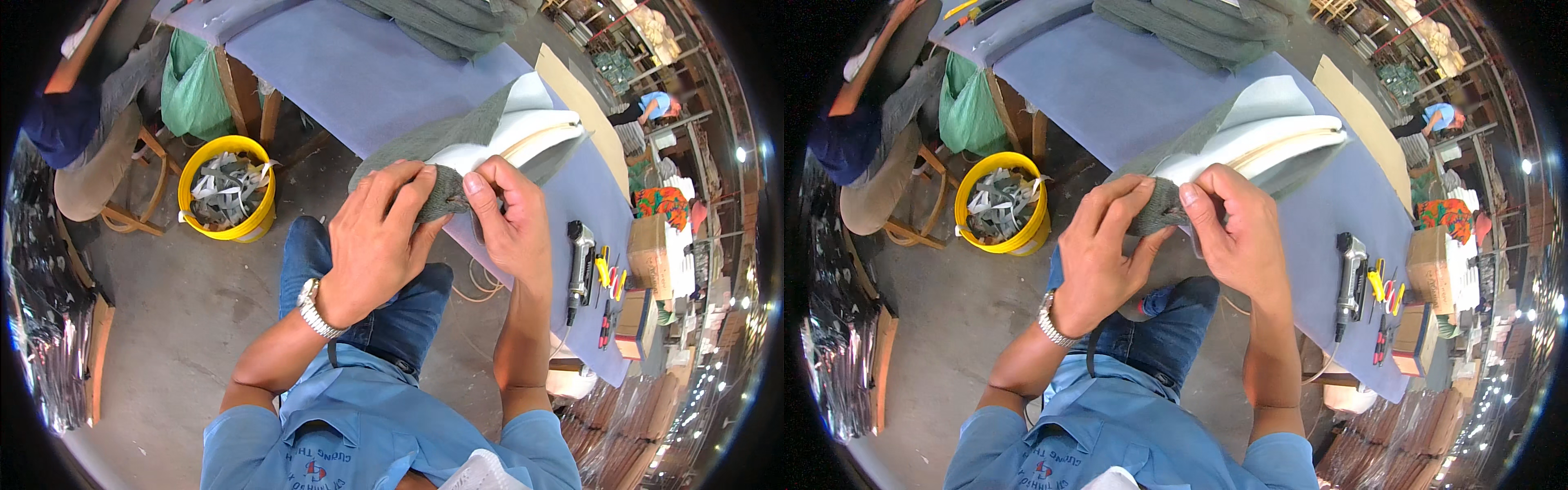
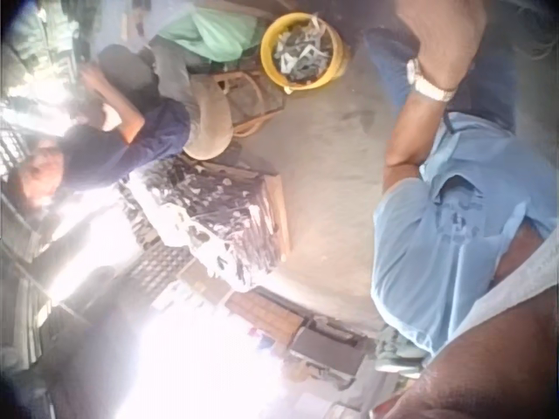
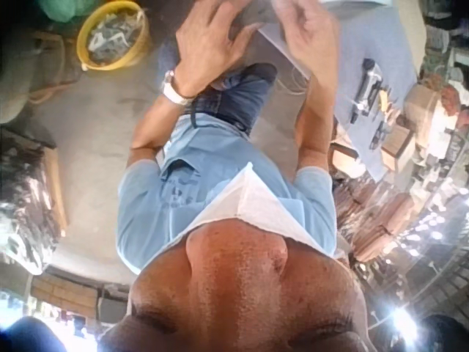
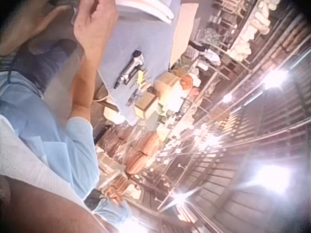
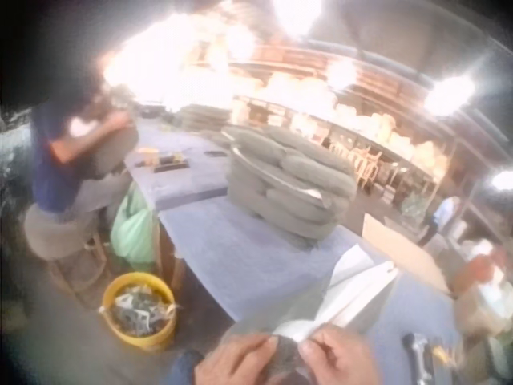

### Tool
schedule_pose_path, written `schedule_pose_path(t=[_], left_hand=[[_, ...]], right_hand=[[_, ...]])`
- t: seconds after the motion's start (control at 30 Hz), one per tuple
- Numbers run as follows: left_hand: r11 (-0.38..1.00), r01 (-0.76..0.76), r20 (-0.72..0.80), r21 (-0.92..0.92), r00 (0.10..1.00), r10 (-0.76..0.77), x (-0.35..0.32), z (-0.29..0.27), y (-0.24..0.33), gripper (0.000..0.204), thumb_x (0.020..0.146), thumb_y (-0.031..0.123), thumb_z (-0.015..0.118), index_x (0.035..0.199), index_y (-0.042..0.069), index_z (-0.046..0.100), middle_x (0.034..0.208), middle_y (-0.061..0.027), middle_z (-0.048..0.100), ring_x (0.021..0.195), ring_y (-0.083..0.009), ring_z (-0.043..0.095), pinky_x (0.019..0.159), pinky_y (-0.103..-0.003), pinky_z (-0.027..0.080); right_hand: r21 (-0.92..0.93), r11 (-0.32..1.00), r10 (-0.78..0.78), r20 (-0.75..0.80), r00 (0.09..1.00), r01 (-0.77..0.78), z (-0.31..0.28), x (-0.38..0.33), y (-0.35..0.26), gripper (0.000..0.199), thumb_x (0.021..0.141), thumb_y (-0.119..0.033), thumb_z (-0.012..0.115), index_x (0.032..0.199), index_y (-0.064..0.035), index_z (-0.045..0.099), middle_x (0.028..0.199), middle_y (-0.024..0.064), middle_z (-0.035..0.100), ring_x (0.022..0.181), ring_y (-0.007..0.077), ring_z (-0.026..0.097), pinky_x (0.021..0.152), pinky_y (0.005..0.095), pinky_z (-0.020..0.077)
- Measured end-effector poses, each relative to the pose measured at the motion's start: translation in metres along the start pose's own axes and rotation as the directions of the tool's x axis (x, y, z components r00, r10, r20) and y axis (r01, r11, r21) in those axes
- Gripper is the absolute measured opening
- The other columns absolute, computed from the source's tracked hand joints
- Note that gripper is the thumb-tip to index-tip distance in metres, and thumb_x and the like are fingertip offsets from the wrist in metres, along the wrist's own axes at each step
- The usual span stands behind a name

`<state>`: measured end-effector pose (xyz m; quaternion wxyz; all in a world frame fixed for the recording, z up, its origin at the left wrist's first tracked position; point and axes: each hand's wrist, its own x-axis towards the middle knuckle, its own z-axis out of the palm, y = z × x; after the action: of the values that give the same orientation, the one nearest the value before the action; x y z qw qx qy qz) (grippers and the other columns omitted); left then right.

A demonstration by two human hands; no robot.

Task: The person wraps a green fabric cover around a cushion, trims excess fabric with a utility knife, and secures the edges using a staple gun. The finished cushion is placed on a stack of similar cushions on the table.

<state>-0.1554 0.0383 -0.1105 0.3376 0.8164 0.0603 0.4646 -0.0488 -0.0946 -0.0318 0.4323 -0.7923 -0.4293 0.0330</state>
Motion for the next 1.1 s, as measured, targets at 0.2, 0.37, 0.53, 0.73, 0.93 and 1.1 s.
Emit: schedule_pose_path(t=[0.2, 0.37, 0.53, 0.73, 0.93, 1.1], left_hand=[[0.990, -0.094, 0.134, 0.104, 0.988, 0.080, 0.026, -0.016, 0.001, 0.052, 0.078, 0.016, 0.086, 0.125, 0.005, 0.067, 0.125, -0.0095, 0.070, 0.095, -0.0291, 0.074, 0.072, -0.036, 0.061], [0.987, -0.130, 0.211, 0.096, 0.972, 0.107, 0.034, -0.022, -0.004, 0.056, 0.081, 0.012, 0.085, 0.133, 0.006, 0.066, 0.133, -0.0117, 0.069, 0.099, -0.0310, 0.075, 0.075, -0.036, 0.061], [0.983, -0.154, 0.270, 0.097, 0.955, 0.123, 0.040, -0.026, -0.005, 0.058, 0.082, 0.007, 0.083, 0.137, 0.006, 0.066, 0.136, -0.0138, 0.069, 0.105, -0.0317, 0.074, 0.077, -0.034, 0.062], [0.977, -0.166, 0.313, 0.133, 0.942, 0.118, 0.044, -0.028, -0.001, 0.056, 0.083, 0.004, 0.081, 0.138, 0.004, 0.066, 0.136, -0.0169, 0.068, 0.109, -0.0311, 0.074, 0.079, -0.035, 0.062], [0.977, -0.184, 0.303, 0.109, 0.942, 0.143, 0.044, -0.031, -0.008, 0.057, 0.084, 0.002, 0.080, 0.139, 0.002, 0.065, 0.137, -0.0202, 0.068, 0.115, -0.0334, 0.073, 0.088, -0.036, 0.061], [0.989, -0.081, 0.354, 0.120, 0.934, 0.034, 0.043, -0.033, 0.001, 0.054, 0.085, -0.004, 0.077, 0.138, -0.003, 0.064, 0.134, -0.0233, 0.069, 0.126, -0.0366, 0.067, 0.106, -0.042, 0.053]], right_hand=[[0.143, 0.978, -0.145, -0.055, 0.988, 0.151, 0.006, 0.010, 0.016, 0.020, 0.103, -0.014, 0.065, 0.089, -0.0012, 0.059, 0.074, 0.0079, 0.055, 0.060, 0.0175, 0.051, 0.056, 0.0330, 0.0419], [0.182, 0.950, -0.249, -0.051, 0.967, 0.254, 0.004, 0.020, 0.022, 0.015, 0.100, -0.011, 0.066, 0.090, -0.0009, 0.060, 0.076, 0.0112, 0.057, 0.064, 0.0258, 0.054, 0.061, 0.0368, 0.0446], [0.202, 0.936, -0.281, -0.061, 0.958, 0.288, 0.005, 0.020, 0.027, 0.010, 0.097, -0.009, 0.067, 0.093, -0.0013, 0.061, 0.081, 0.0128, 0.060, 0.069, 0.0311, 0.057, 0.064, 0.0392, 0.0460], [0.235, 0.914, -0.327, -0.059, 0.943, 0.332, 0.008, 0.020, 0.037, 0.013, 0.095, -0.009, 0.069, 0.090, -0.0030, 0.058, 0.082, 0.0131, 0.059, 0.072, 0.0347, 0.056, 0.066, 0.0420, 0.0468], [0.221, 0.888, -0.383, -0.132, 0.914, 0.403, 0.019, 0.023, 0.040, 0.015, 0.095, -0.009, 0.070, 0.092, -0.0037, 0.056, 0.086, 0.0128, 0.059, 0.076, 0.0345, 0.057, 0.067, 0.0429, 0.0473], [0.218, 0.884, -0.378, -0.185, 0.907, 0.413, 0.023, 0.019, 0.039, 0.013, 0.094, -0.009, 0.071, 0.091, -0.0033, 0.060, 0.083, 0.0110, 0.059, 0.073, 0.0290, 0.058, 0.066, 0.0383, 0.0472]])
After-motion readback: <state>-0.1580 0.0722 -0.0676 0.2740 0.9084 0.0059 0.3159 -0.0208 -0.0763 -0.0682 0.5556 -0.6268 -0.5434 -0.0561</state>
